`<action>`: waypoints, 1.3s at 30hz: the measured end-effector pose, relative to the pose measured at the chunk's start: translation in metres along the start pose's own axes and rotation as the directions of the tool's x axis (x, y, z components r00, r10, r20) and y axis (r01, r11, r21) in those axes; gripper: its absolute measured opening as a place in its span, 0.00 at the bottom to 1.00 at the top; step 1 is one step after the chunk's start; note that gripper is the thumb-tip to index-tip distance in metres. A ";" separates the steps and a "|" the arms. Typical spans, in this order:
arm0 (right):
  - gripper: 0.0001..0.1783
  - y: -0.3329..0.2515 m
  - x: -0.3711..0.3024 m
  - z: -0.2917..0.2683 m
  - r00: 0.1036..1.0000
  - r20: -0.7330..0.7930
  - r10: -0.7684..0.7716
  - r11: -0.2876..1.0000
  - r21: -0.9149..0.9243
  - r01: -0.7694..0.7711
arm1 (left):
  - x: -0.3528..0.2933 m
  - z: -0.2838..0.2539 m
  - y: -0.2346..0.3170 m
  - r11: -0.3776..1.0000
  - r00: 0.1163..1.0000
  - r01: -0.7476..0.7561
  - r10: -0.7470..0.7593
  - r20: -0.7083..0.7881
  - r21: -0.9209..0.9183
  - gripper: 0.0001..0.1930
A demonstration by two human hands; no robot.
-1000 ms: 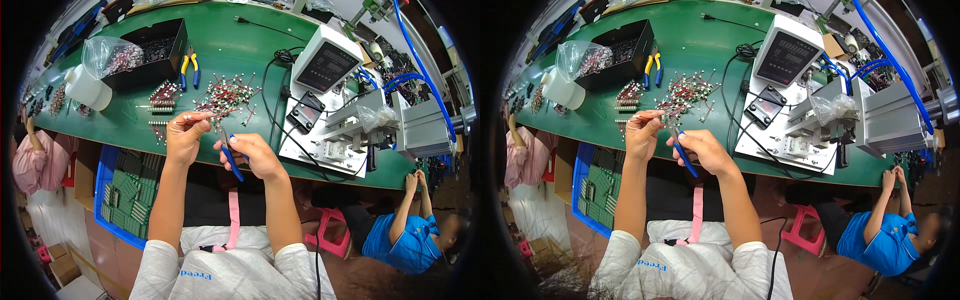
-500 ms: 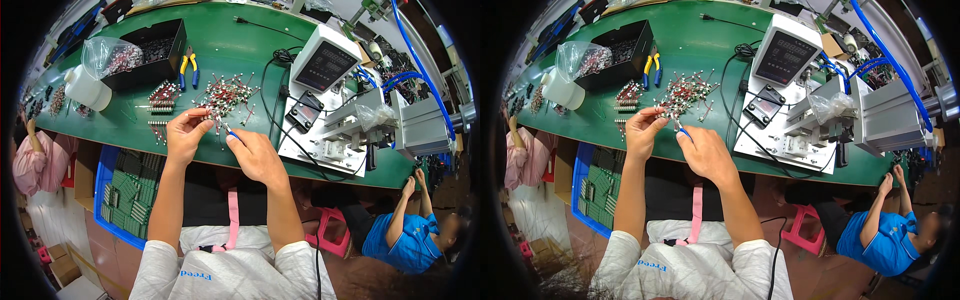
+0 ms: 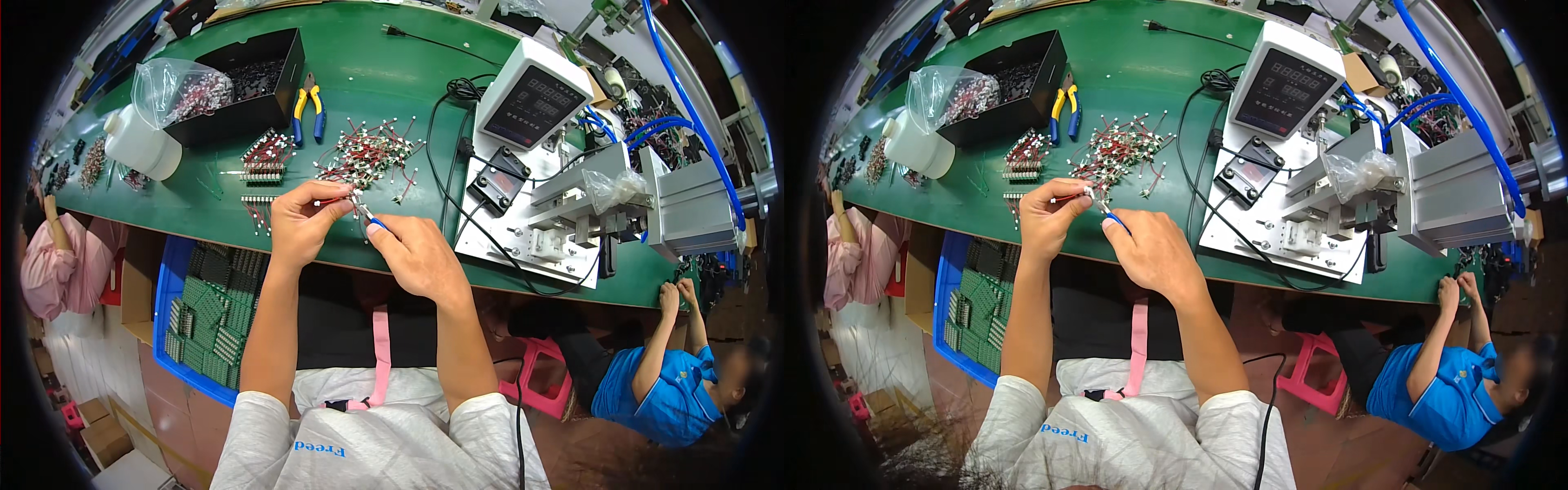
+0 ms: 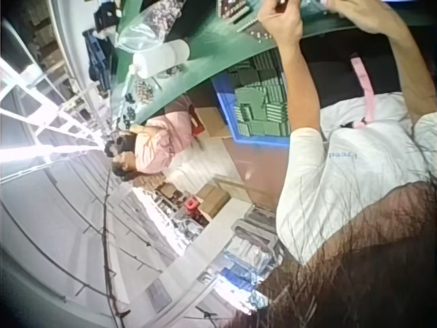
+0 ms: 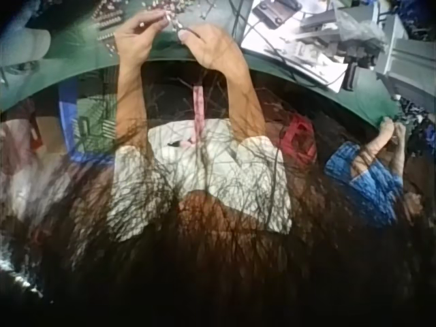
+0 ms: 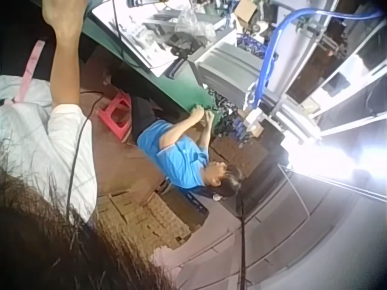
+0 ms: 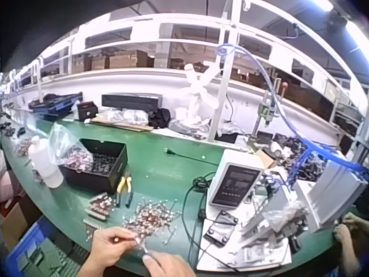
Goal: Assembling electronic components by cutting or stripping wires at a production workbench.
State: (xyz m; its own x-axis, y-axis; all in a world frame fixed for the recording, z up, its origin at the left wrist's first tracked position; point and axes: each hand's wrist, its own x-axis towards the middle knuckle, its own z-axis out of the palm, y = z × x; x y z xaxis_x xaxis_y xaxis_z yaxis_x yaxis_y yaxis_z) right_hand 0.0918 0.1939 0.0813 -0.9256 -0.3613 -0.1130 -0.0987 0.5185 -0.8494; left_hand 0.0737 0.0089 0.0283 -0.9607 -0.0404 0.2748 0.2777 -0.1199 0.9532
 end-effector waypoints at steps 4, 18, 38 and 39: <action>0.17 0.010 0.002 0.003 0.999 0.034 -0.004 0.986 0.165 -0.001 | 0.000 -0.002 -0.001 0.991 0.998 0.051 -0.055 -0.034 -0.123 0.12; 0.20 0.030 0.011 0.011 0.968 0.251 0.003 0.578 0.789 -0.206 | 0.003 -0.008 -0.023 0.730 0.989 0.108 -0.147 0.000 -0.675 0.10; 0.15 0.000 0.001 0.000 0.998 -0.054 -0.024 0.999 0.044 0.026 | 0.001 0.009 -0.001 0.986 0.993 0.087 -0.097 -0.069 -0.144 0.12; 0.15 0.000 0.001 0.000 0.999 -0.047 -0.015 0.999 0.044 0.017 | 0.001 0.009 -0.001 0.989 0.996 0.065 -0.073 -0.056 -0.130 0.12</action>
State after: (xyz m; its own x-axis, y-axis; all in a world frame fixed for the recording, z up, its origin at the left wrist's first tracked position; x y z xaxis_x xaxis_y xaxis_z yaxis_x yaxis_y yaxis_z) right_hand 0.0911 0.1935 0.0811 -0.9403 -0.3318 -0.0756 -0.0985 0.4780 -0.8728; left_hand 0.0721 0.0182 0.0288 -0.9766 -0.0867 0.1969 0.2126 -0.2497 0.9447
